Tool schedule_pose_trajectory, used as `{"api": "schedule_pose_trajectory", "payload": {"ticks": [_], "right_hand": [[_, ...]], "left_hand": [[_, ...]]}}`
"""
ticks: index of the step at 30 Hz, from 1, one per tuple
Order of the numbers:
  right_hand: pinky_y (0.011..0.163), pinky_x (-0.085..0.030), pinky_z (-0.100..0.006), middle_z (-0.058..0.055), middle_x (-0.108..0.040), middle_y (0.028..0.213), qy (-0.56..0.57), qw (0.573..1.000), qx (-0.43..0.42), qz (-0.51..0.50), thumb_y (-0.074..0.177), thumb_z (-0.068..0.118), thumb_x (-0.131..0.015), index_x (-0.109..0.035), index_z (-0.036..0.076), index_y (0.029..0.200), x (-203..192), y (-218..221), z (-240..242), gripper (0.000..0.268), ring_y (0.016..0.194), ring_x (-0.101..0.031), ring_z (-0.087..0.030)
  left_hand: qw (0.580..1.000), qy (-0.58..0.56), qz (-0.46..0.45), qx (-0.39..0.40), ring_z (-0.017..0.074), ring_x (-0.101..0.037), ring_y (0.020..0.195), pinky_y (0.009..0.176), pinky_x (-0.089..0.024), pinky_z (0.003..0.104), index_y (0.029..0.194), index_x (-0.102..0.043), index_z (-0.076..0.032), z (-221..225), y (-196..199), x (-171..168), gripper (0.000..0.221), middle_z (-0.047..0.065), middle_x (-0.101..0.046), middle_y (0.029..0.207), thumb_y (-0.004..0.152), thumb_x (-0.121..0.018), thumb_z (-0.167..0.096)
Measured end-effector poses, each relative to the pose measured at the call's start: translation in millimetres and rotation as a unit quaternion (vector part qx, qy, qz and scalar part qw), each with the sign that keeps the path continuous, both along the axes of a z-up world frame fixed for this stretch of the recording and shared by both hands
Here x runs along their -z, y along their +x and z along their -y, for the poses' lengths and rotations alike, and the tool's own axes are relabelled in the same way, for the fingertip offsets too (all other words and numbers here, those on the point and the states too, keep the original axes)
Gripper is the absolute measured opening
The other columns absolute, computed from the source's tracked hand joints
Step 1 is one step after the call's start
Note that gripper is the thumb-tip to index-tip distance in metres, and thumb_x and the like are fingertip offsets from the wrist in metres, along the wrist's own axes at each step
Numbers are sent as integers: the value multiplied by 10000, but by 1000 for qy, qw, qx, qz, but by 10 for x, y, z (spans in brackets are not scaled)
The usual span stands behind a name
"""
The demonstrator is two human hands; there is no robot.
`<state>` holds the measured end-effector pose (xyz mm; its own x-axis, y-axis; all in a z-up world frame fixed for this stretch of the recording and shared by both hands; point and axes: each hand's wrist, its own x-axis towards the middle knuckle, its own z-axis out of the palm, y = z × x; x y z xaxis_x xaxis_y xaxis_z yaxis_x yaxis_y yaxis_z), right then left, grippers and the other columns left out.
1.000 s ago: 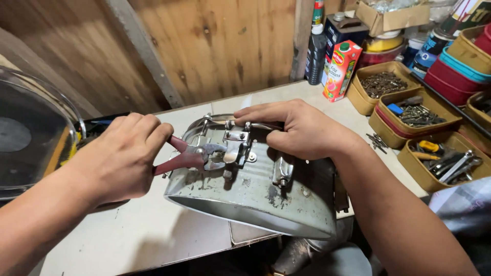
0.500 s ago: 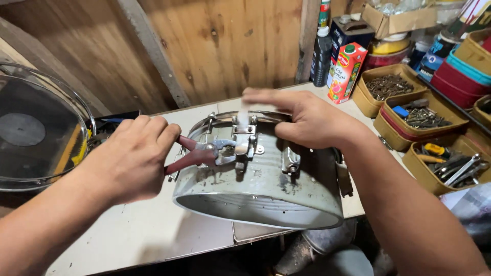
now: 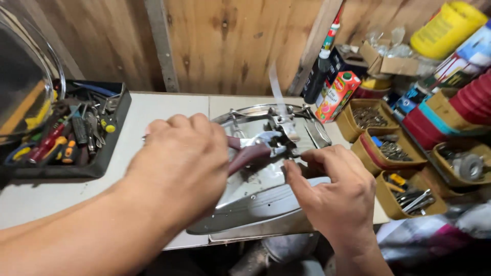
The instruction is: Repairing and disassembling hardware on a snare drum using pliers and a screwdriver
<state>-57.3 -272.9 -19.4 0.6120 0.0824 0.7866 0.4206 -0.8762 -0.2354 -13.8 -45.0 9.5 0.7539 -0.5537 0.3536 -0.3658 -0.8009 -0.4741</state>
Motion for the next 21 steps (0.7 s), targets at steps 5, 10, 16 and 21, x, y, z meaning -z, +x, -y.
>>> {"api": "schedule_pose_trajectory", "payload": {"ticks": [5, 10, 16, 21], "right_hand": [[740, -499, -385, -43, -700, 805, -44, 996, 71, -19, 790, 239, -844, -737, 87, 852, 24, 56, 94, 196, 768, -656, -240], [711, -477, -428, -47, -635, 743, -97, 993, 66, 4, 847, 259, -800, -700, 96, 836, 31, 92, 105, 192, 739, -609, -293], [711, -468, -436, -85, -585, 725, -133, 990, 40, 33, 880, 179, -730, -610, 73, 784, -20, 134, 58, 186, 685, -569, -331], [703, -462, -461, -91, -529, 696, -161, 986, 46, 18, 901, 177, -699, -567, 79, 773, -29, 144, 88, 208, 665, -526, -343]], "left_hand": [[999, -18, -16, -32, 437, -655, 685, 591, -524, 635, 1060, -662, -32, 166, -34, 57, 358, 227, -664, 868, 883, -440, -248], [999, -26, -22, -41, 441, -664, 687, 603, -533, 642, 1056, -673, -34, 196, -34, 68, 383, 225, -665, 860, 955, -408, -291], [998, -27, -9, -48, 430, -661, 679, 595, -528, 635, 1044, -675, -39, 201, -25, 85, 395, 231, -670, 855, 952, -411, -317], [998, -16, -34, -50, 455, -667, 701, 601, -534, 641, 1118, -655, 22, 229, -28, 79, 483, 267, -672, 881, 1008, -364, -347]]}}
